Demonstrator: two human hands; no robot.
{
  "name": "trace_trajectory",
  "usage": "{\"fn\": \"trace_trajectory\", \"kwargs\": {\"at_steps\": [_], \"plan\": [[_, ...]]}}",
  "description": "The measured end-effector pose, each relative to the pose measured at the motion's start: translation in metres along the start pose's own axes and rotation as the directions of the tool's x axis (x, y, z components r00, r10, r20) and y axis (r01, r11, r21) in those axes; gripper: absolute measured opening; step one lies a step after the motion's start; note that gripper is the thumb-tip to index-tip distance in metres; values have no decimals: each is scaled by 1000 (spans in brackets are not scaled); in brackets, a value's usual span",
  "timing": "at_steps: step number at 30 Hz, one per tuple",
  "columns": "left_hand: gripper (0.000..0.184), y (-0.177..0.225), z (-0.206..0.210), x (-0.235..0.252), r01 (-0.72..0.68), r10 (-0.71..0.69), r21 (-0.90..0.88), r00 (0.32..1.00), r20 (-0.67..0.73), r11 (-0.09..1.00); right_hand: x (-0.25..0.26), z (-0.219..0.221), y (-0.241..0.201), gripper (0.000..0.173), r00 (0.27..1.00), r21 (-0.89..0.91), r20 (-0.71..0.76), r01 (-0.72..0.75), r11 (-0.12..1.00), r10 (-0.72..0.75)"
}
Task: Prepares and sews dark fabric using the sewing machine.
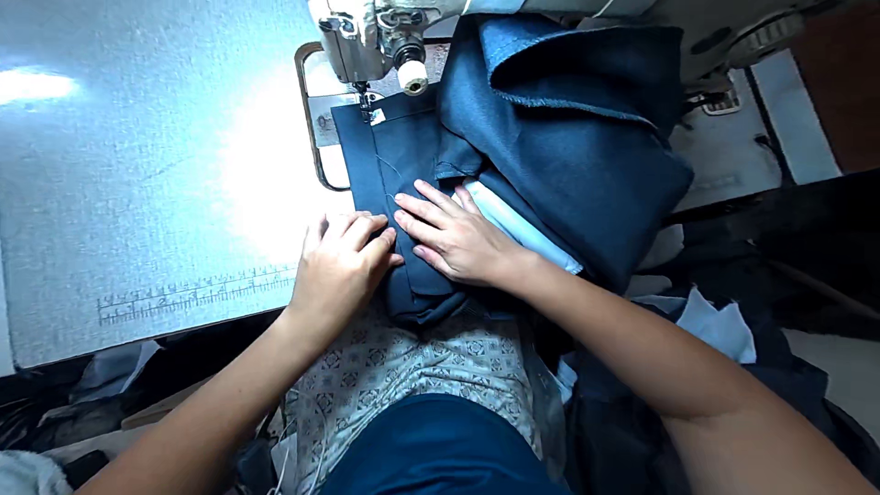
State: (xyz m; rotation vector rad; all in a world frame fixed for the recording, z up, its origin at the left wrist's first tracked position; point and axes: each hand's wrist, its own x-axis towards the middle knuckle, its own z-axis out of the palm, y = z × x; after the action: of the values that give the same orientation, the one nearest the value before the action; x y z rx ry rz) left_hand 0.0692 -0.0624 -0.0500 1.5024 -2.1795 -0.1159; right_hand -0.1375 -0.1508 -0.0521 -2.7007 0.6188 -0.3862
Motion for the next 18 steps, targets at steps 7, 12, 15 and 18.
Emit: {"fn": "trace_trajectory", "kwargs": {"at_steps": [7,12,15,18], "plan": [[36,-2,2,-1,28,-27,17,1000,-5,999,5,-4,14,45,997,38,44,60,997,-62],[42,-6,2,4,40,-39,20,999,-12,999,14,-7,19,47,995,65,65,78,995,-82],[43,-12,1,9,50,-50,31,999,-1,998,23,-9,25,47,993,68,72,92,993,-97],[44,-17,2,15,50,-49,41,999,-13,998,30,-11,31,47,992,70,88,84,994,-90]]}}
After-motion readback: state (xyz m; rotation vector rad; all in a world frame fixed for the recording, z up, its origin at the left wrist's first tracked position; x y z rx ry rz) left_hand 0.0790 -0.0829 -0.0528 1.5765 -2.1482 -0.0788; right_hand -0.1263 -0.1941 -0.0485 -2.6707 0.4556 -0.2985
